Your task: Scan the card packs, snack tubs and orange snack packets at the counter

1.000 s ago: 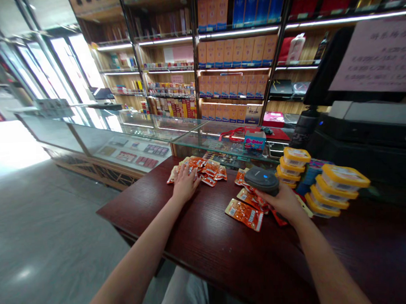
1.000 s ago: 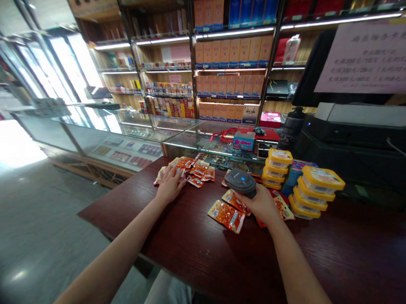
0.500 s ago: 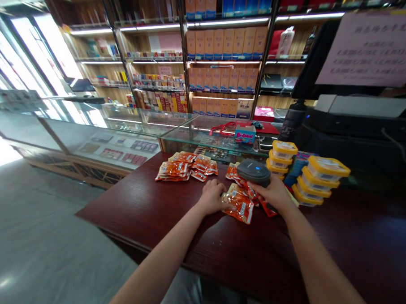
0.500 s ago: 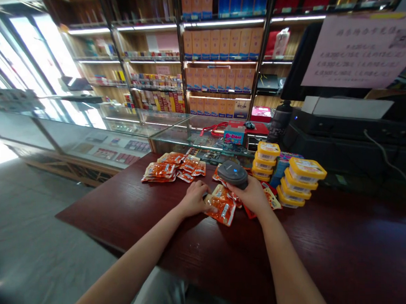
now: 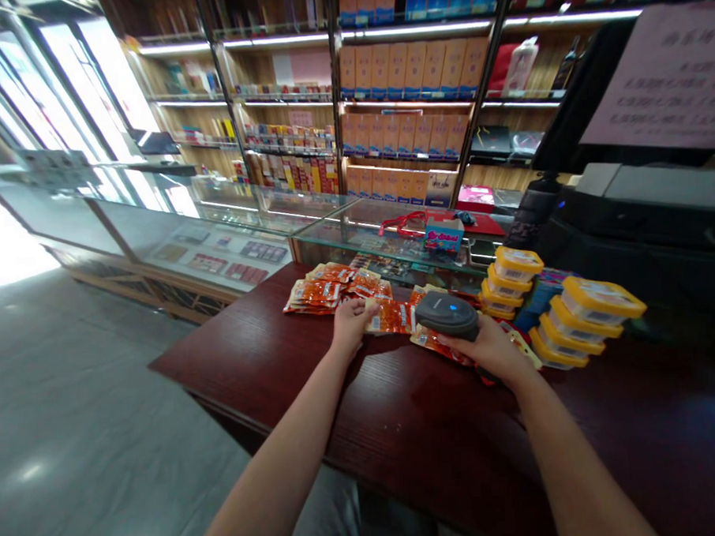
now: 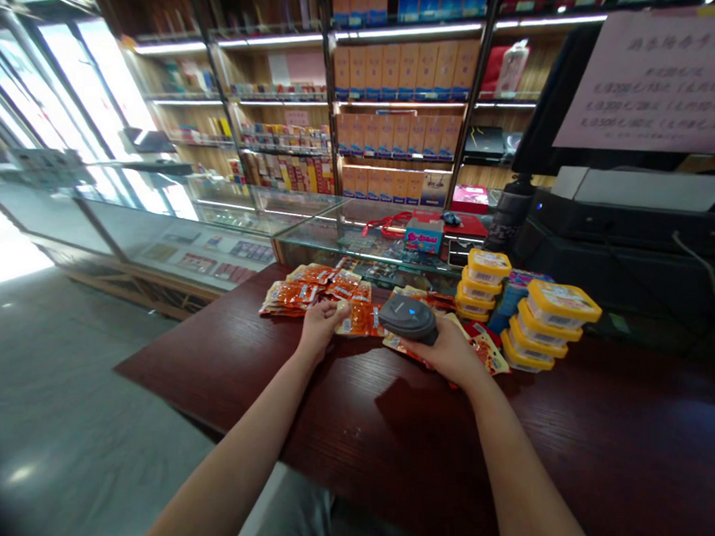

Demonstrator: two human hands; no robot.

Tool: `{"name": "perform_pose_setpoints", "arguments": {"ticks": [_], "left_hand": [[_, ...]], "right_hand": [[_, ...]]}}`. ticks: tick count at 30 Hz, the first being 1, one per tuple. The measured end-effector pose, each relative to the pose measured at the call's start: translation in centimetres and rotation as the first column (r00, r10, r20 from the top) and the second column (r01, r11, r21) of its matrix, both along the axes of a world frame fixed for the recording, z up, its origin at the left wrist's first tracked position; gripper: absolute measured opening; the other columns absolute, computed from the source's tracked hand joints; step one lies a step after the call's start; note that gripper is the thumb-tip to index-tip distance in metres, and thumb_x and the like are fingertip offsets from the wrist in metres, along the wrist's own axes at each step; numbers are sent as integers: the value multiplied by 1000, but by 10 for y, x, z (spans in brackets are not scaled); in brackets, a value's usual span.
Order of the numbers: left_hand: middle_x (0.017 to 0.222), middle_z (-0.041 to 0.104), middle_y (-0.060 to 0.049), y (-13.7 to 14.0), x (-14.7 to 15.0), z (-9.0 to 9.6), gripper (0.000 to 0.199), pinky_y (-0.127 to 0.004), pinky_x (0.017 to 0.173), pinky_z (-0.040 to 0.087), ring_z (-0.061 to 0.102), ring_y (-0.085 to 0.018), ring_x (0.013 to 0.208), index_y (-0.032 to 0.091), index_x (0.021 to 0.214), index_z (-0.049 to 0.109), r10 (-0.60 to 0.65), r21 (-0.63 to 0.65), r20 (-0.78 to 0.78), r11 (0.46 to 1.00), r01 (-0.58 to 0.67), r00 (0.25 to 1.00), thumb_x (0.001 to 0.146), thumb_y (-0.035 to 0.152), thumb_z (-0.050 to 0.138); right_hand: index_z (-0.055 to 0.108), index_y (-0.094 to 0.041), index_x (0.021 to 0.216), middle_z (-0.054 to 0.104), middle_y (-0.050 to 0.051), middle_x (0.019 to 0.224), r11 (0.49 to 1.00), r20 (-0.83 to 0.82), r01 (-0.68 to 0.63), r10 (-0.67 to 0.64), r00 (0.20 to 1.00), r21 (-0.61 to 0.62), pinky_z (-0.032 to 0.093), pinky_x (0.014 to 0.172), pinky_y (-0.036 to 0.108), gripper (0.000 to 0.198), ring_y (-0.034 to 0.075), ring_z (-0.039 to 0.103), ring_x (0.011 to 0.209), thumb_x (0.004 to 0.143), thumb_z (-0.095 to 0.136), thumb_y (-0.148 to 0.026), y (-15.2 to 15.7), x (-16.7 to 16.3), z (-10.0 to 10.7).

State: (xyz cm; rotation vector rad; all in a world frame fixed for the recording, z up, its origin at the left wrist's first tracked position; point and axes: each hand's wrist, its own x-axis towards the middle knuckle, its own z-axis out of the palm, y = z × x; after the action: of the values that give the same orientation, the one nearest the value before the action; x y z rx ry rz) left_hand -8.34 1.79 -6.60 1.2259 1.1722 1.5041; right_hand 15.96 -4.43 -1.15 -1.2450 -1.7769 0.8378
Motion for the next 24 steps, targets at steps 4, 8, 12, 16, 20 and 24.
{"name": "perform_pose_setpoints", "arguments": {"ticks": [4, 8, 12, 16, 20, 24], "left_hand": [[62, 63, -1, 6, -8, 0, 36, -22, 56, 40, 54, -12, 58, 11, 71, 67, 129, 70, 47, 989, -132, 991, 68, 47, 69], [66, 63, 0, 8, -8, -2, 31, -22, 59, 40, 53, -11, 61, 12, 73, 68, 170, 123, 31, 977, -173, 985, 71, 43, 65], [61, 59, 1, 9, -8, -3, 30, -22, 56, 37, 49, -11, 59, 13, 70, 66, 208, 157, -45, 967, -199, 977, 75, 42, 61], [62, 59, 0, 9, -10, -2, 29, -23, 58, 37, 49, -12, 61, 13, 65, 65, 288, 200, -157, 946, -255, 945, 74, 41, 61], [62, 60, 0, 8, -9, -2, 30, -22, 59, 38, 51, -12, 61, 13, 69, 67, 264, 172, -127, 955, -241, 956, 75, 42, 61], [65, 63, 0, 6, -6, -2, 31, -22, 59, 39, 52, -12, 62, 13, 74, 68, 186, 141, -37, 974, -179, 982, 74, 43, 62]], "right_hand": [[70, -19, 101, 72, 4, 77, 992, 112, -130, 130, 985, -10, 52, 54, 30, 37, 18, 62, 57, 70, 71, -38, -6, -7, 2], [70, -21, 101, 73, 4, 101, 981, 170, -185, 174, 970, 52, 50, 88, 39, 33, 25, 66, 95, 70, 71, -32, -4, -7, -3], [69, -20, 102, 72, 4, 102, 974, 210, -223, 213, 954, 29, 49, 90, 39, 32, 25, 66, 96, 73, 69, -33, -2, -5, -6], [70, -21, 99, 73, 3, 99, 972, 241, -231, 218, 946, 30, 50, 87, 38, 28, 25, 66, 94, 73, 69, -31, -2, -4, -5], [70, -20, 98, 73, 4, 97, 970, 249, -239, 220, 943, 49, 50, 86, 39, 27, 26, 66, 93, 73, 68, -31, -2, -3, -5], [70, -19, 101, 73, 5, 100, 972, 233, -216, 189, 954, 92, 50, 87, 40, 31, 25, 66, 93, 73, 69, -32, -3, -5, -5]]}}
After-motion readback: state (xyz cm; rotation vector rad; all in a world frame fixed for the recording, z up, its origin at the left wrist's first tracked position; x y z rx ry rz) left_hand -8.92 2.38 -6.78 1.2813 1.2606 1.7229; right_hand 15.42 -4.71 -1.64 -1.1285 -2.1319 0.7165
